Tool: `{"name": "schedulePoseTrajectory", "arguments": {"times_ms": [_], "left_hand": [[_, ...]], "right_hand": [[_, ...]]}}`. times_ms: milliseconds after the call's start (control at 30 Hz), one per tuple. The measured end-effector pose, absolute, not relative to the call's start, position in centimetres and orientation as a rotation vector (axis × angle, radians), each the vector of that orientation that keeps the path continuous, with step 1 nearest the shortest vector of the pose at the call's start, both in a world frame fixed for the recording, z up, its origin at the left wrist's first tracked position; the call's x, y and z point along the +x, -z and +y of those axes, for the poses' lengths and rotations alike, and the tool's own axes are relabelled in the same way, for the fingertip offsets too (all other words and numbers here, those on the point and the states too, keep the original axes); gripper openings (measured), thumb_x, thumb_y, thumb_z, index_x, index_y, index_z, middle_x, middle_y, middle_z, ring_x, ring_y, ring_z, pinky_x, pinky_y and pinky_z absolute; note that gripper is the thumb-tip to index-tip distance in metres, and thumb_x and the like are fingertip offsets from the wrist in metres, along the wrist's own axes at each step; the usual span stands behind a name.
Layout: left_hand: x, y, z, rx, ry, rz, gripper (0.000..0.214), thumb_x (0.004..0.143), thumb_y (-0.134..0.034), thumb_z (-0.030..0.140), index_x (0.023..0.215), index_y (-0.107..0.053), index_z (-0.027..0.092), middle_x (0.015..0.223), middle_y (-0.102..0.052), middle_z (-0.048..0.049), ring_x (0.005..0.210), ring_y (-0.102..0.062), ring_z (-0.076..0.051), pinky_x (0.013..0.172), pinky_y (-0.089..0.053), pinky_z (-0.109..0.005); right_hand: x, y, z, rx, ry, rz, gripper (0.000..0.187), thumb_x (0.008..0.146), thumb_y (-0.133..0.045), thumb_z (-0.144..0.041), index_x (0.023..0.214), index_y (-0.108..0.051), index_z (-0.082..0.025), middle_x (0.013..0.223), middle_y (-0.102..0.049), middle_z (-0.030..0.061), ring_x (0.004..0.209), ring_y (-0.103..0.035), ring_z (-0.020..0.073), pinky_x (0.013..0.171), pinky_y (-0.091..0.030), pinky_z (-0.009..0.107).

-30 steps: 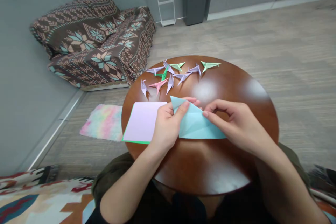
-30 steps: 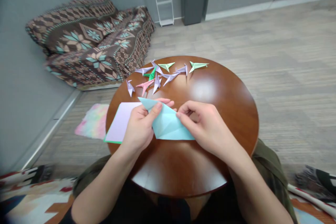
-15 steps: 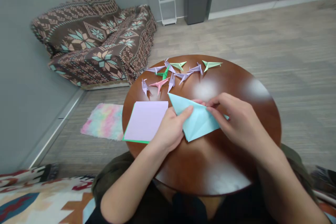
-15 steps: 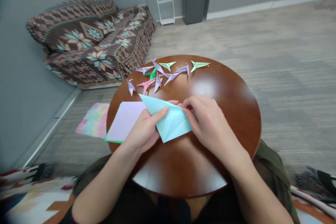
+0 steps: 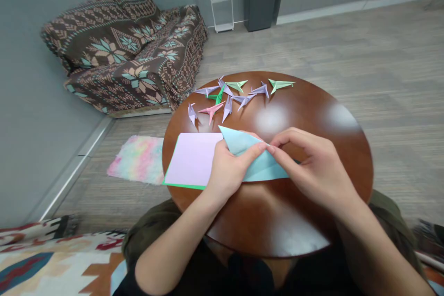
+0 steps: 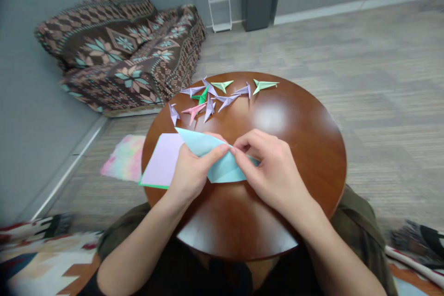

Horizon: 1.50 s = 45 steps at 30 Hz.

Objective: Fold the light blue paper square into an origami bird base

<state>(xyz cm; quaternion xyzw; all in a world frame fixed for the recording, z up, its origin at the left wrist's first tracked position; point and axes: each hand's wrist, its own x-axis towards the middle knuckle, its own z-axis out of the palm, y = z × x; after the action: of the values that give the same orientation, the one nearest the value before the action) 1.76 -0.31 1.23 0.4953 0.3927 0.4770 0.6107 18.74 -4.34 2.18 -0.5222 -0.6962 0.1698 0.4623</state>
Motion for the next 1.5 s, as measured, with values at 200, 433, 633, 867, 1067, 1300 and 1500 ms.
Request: {"name": "schedulePoseTrajectory", "arguments": {"times_ms": [200, 433, 633, 867, 1067, 1300, 1500], "left_hand": [[1.8, -1.8, -0.6, 1.274, -1.089, 0.900, 0.016, 0.081, -0.085, 0.030, 0.079, -0.076, 0.017, 0.072, -0.070, 0.0009, 0.067, -0.061, -0.012, 0.063, -0.050, -0.022], [1.9, -1.4, -0.5, 1.134, -1.125, 0.929, 0.019, 0.077, -0.088, 0.031, 0.075, -0.077, 0.016, 0.072, -0.070, -0.0007, 0.066, -0.060, -0.013, 0.062, -0.050, -0.023], [1.5, -0.6, 0.2, 0.961, -1.143, 0.923, 0.023, 0.075, -0.091, 0.033, 0.082, -0.078, 0.015, 0.075, -0.074, -0.0014, 0.066, -0.064, -0.013, 0.066, -0.053, -0.023], [2.0, -0.5, 0.9, 0.719, -1.146, 0.835, 0.020, 0.090, -0.073, 0.026, 0.107, -0.075, 0.017, 0.104, -0.082, -0.0093, 0.104, -0.076, -0.026, 0.096, -0.058, -0.036], [1.8, -1.1, 0.9, 0.500, -1.015, 0.747, 0.028, 0.095, -0.064, 0.021, 0.122, -0.069, 0.016, 0.129, -0.077, -0.0155, 0.125, -0.071, -0.030, 0.114, -0.051, -0.047], [1.9, -1.5, 0.6, 0.374, -0.936, 0.682, 0.022, 0.097, -0.059, 0.028, 0.111, -0.071, 0.015, 0.137, -0.072, -0.0174, 0.136, -0.064, -0.034, 0.120, -0.046, -0.053], [2.5, -1.3, 0.3, 0.313, -0.899, 0.670, 0.021, 0.099, -0.055, 0.028, 0.106, -0.070, 0.015, 0.132, -0.074, -0.0193, 0.137, -0.064, -0.034, 0.119, -0.048, -0.053]], "right_hand": [[18.6, -2.7, -4.7, -1.298, -0.578, -1.631, 0.012, 0.091, -0.066, -0.012, 0.084, -0.071, -0.020, 0.078, -0.072, -0.0018, 0.071, -0.066, 0.0129, 0.066, -0.050, 0.023], [18.5, -2.9, -4.8, -1.342, -0.660, -1.553, 0.016, 0.084, -0.065, -0.007, 0.077, -0.070, -0.020, 0.074, -0.072, -0.0030, 0.067, -0.066, 0.0126, 0.063, -0.050, 0.021], [19.3, -2.4, -4.4, -1.355, -0.610, -1.623, 0.015, 0.086, -0.065, -0.008, 0.079, -0.070, -0.021, 0.074, -0.072, -0.0015, 0.068, -0.067, 0.0148, 0.063, -0.051, 0.024], [19.2, -1.2, -4.6, -1.258, 0.080, -2.109, 0.038, 0.098, -0.063, -0.016, 0.135, -0.063, -0.024, 0.151, -0.065, 0.0139, 0.147, -0.052, 0.0397, 0.122, -0.016, 0.077], [18.4, -1.0, -5.0, -1.174, -0.043, -2.348, 0.043, 0.103, -0.055, -0.015, 0.145, -0.058, -0.026, 0.157, -0.060, 0.0098, 0.153, -0.046, 0.0373, 0.120, 0.003, 0.086], [18.4, -0.3, -4.5, -1.093, 0.033, -2.299, 0.035, 0.105, -0.048, -0.009, 0.135, -0.067, -0.011, 0.141, -0.072, 0.0174, 0.135, -0.067, 0.0302, 0.125, -0.035, 0.066], [17.1, 0.6, -4.4, -1.169, 0.134, -2.332, 0.052, 0.093, -0.043, 0.003, 0.140, -0.064, -0.003, 0.150, -0.064, 0.0228, 0.142, -0.060, 0.0341, 0.123, -0.042, 0.063]]}}
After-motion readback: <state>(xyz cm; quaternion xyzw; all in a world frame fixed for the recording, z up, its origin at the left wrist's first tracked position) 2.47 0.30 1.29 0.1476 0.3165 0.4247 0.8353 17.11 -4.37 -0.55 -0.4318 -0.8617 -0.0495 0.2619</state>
